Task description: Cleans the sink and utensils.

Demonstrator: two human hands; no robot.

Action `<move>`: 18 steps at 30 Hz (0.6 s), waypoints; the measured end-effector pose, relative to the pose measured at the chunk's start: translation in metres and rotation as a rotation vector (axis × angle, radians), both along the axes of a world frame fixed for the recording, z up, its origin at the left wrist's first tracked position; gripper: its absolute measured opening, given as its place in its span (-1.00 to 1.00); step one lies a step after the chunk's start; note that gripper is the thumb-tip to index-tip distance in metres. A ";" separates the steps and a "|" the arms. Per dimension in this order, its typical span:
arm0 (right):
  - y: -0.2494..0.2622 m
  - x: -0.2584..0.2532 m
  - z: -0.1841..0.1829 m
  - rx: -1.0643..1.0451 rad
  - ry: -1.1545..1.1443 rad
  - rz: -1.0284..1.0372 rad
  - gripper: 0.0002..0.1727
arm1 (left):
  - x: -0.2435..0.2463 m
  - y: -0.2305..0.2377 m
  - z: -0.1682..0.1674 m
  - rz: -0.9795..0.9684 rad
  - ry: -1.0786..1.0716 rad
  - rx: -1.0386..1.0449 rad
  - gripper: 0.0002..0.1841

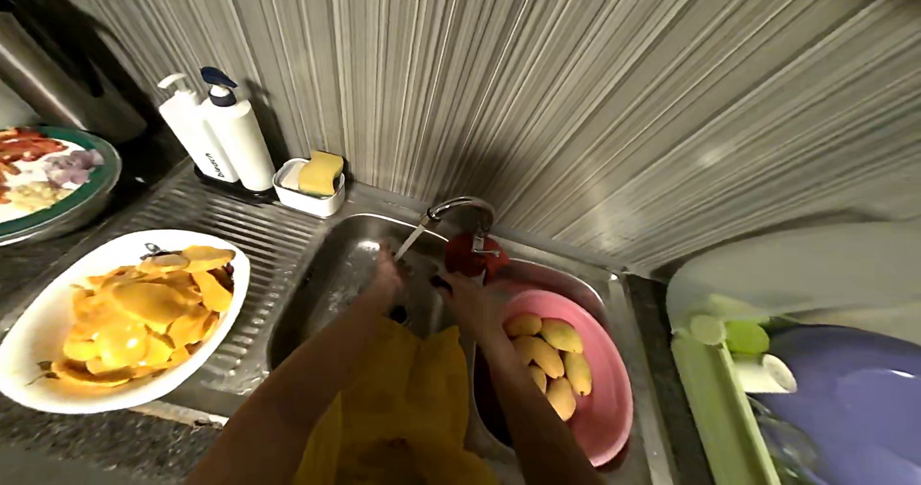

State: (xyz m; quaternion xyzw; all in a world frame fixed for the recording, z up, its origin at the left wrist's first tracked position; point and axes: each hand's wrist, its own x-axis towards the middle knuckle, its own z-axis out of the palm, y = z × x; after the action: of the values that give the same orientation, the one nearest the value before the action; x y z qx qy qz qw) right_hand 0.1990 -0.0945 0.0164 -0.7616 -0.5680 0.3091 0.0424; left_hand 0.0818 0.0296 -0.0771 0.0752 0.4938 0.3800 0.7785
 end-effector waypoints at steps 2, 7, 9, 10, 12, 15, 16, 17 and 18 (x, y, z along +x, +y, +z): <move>0.035 -0.012 -0.012 0.036 0.043 0.046 -0.57 | 0.001 -0.013 0.017 -0.062 -0.101 -0.039 -0.31; 0.098 -0.049 0.000 0.030 -0.004 0.006 -0.64 | -0.008 0.013 0.034 0.017 -0.007 -0.021 -0.82; 0.104 -0.054 0.007 0.060 -0.046 0.023 -0.67 | -0.010 0.018 0.049 0.066 0.039 -0.037 -0.84; 0.103 -0.053 0.007 0.115 -0.063 0.059 -0.71 | -0.010 0.018 0.056 0.072 0.059 -0.028 -0.86; 0.094 -0.044 0.001 0.313 -0.058 0.160 -0.74 | -0.004 0.021 0.061 0.084 0.048 -0.011 -0.90; 0.065 -0.019 0.000 0.571 0.067 0.226 -0.67 | 0.008 0.023 0.063 0.056 0.044 -0.009 -0.79; 0.052 -0.008 -0.001 0.642 0.054 0.230 -0.66 | 0.013 0.021 0.065 0.018 0.068 -0.005 -0.75; 0.039 0.005 -0.003 0.692 -0.035 0.230 -0.63 | 0.016 0.020 0.066 -0.019 0.051 0.000 -0.68; 0.026 0.020 -0.005 0.729 -0.177 0.225 -0.60 | 0.020 0.019 0.063 -0.046 0.017 -0.012 -0.62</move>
State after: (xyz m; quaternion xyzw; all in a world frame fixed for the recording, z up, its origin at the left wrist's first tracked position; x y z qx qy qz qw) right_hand 0.2189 -0.0683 0.0114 -0.6532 -0.7220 0.0229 0.2269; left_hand 0.1017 0.0486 -0.0146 0.0849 0.5007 0.3584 0.7833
